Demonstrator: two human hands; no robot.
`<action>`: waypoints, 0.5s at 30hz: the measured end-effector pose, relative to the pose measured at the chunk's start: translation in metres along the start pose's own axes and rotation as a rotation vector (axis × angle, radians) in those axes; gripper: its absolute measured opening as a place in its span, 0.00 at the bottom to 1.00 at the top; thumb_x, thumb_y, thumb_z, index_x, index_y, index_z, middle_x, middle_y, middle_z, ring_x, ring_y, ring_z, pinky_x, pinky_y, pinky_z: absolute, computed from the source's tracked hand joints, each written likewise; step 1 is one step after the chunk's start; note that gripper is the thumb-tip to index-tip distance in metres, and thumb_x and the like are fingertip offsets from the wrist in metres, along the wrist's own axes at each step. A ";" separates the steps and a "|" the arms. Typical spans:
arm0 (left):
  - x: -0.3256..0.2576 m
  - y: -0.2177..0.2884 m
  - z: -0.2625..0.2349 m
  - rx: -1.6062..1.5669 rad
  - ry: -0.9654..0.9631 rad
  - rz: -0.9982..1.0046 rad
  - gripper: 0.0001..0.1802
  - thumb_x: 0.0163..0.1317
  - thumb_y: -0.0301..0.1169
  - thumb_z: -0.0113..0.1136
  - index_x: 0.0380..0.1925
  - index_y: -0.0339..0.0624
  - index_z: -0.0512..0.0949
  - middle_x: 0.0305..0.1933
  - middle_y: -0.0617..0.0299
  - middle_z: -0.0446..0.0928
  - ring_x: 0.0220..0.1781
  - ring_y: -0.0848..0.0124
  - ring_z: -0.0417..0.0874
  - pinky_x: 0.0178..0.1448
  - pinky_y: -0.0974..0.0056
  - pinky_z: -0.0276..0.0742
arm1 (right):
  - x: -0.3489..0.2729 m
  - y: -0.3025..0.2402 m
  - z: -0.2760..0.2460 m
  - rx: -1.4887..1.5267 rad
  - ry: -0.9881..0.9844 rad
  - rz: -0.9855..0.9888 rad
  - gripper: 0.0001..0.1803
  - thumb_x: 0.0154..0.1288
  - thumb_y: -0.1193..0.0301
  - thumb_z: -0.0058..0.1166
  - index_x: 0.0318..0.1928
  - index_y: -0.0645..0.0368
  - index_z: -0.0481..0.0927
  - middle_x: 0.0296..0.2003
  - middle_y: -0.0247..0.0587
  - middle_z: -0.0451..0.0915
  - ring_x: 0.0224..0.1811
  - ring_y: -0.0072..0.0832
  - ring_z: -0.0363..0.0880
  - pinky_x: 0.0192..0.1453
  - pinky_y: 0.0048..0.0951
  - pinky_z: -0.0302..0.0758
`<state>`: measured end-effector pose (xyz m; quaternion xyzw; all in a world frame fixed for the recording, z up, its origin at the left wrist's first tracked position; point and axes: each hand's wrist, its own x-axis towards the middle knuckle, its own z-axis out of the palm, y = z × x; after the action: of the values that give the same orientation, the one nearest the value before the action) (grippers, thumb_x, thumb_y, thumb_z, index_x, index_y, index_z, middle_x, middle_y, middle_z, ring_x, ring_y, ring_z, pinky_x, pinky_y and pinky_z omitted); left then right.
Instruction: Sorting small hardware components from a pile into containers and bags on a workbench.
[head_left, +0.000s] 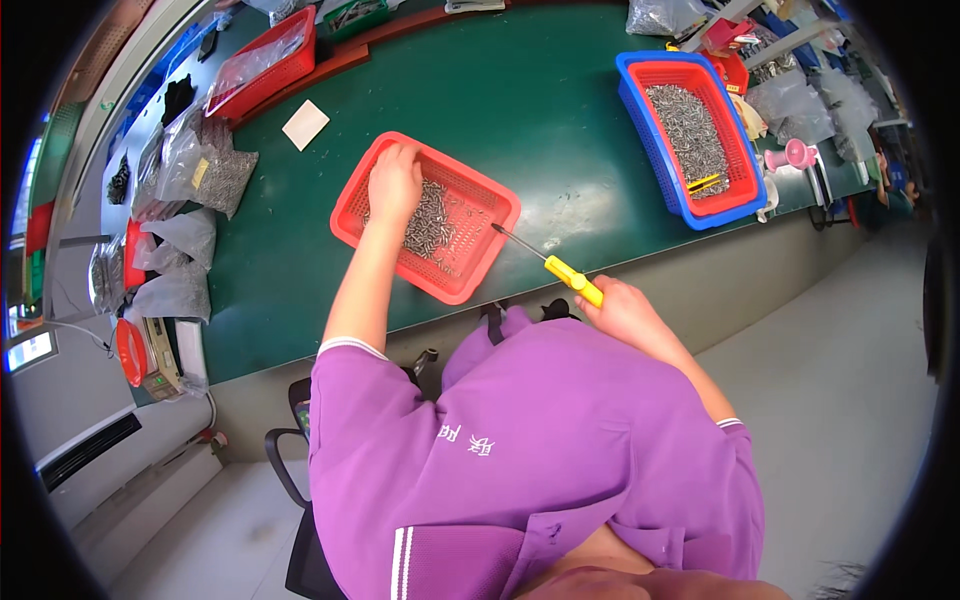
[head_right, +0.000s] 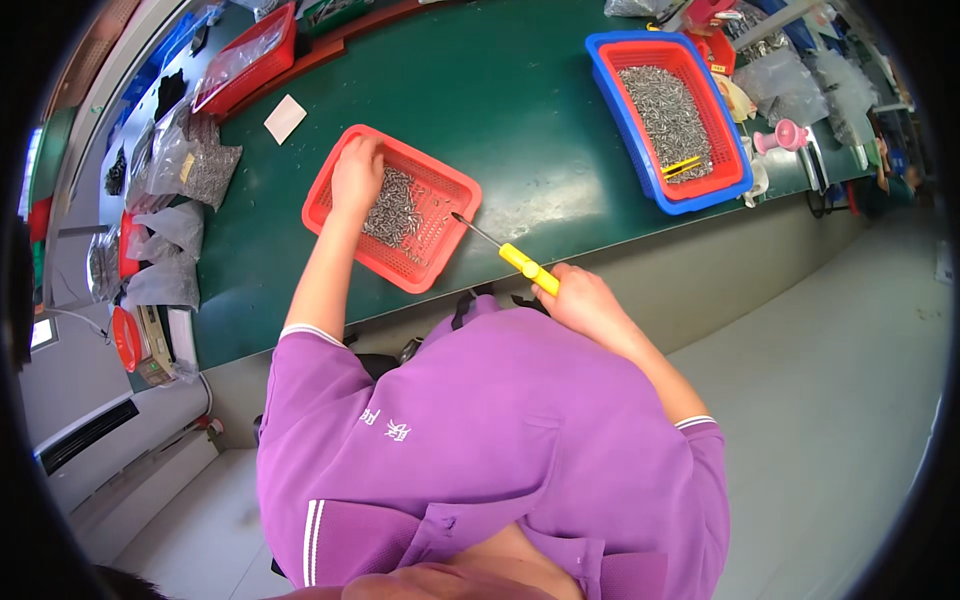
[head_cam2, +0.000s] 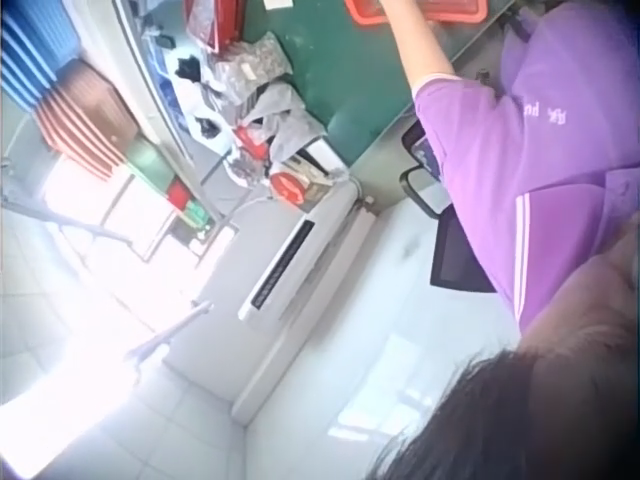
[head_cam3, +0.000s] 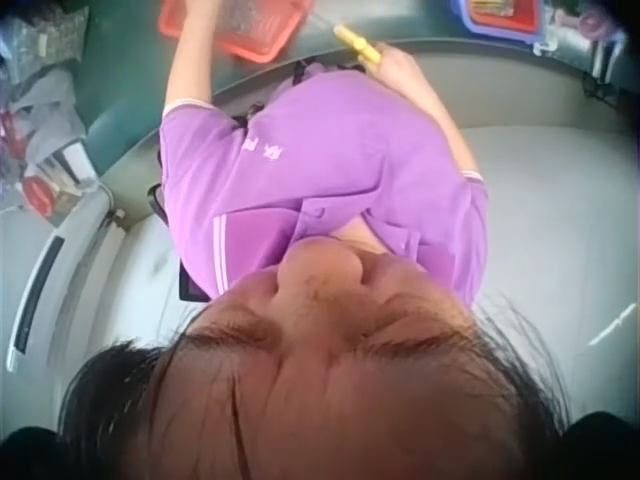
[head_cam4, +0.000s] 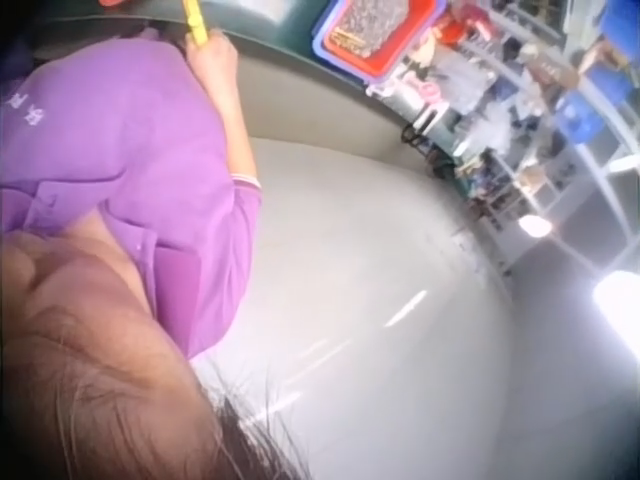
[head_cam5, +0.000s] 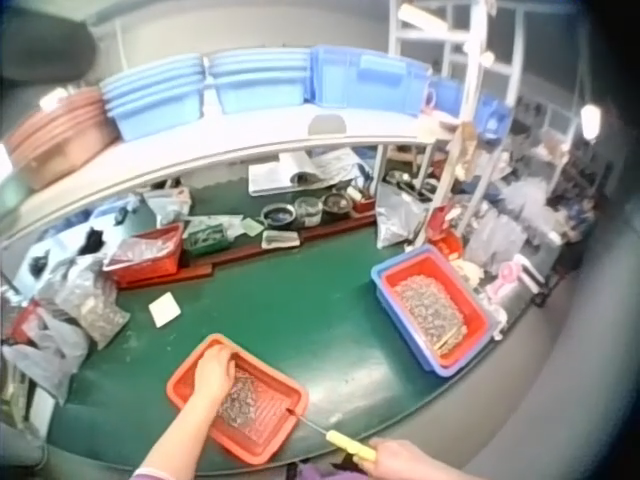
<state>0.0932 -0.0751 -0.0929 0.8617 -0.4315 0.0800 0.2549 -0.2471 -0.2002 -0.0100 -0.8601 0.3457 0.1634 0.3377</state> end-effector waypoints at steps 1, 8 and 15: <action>-0.015 0.007 -0.007 -0.014 -0.057 -0.125 0.15 0.52 0.27 0.56 0.42 0.41 0.76 0.44 0.54 0.75 0.51 0.56 0.74 0.52 0.52 0.72 | 0.000 0.000 -0.001 0.020 -0.002 0.009 0.19 0.60 0.57 0.54 0.37 0.63 0.76 0.32 0.55 0.79 0.38 0.52 0.77 0.43 0.46 0.73; -0.079 0.015 0.009 0.051 -0.509 -0.238 0.31 0.41 0.38 0.71 0.50 0.51 0.76 0.60 0.48 0.64 0.60 0.47 0.66 0.62 0.52 0.67 | 0.018 -0.020 0.010 -0.015 -0.016 -0.061 0.20 0.60 0.57 0.55 0.37 0.64 0.76 0.31 0.55 0.79 0.37 0.51 0.78 0.43 0.45 0.73; -0.078 0.006 0.015 -0.183 -0.415 -0.181 0.23 0.44 0.31 0.68 0.45 0.43 0.78 0.52 0.50 0.72 0.54 0.55 0.73 0.57 0.56 0.71 | 0.033 -0.028 0.015 -0.069 0.024 -0.115 0.19 0.60 0.57 0.54 0.37 0.63 0.76 0.30 0.54 0.79 0.37 0.51 0.78 0.43 0.45 0.74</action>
<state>0.0393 -0.0305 -0.1313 0.8680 -0.4013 -0.1614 0.2438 -0.2046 -0.1915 -0.0248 -0.8916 0.2938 0.1452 0.3126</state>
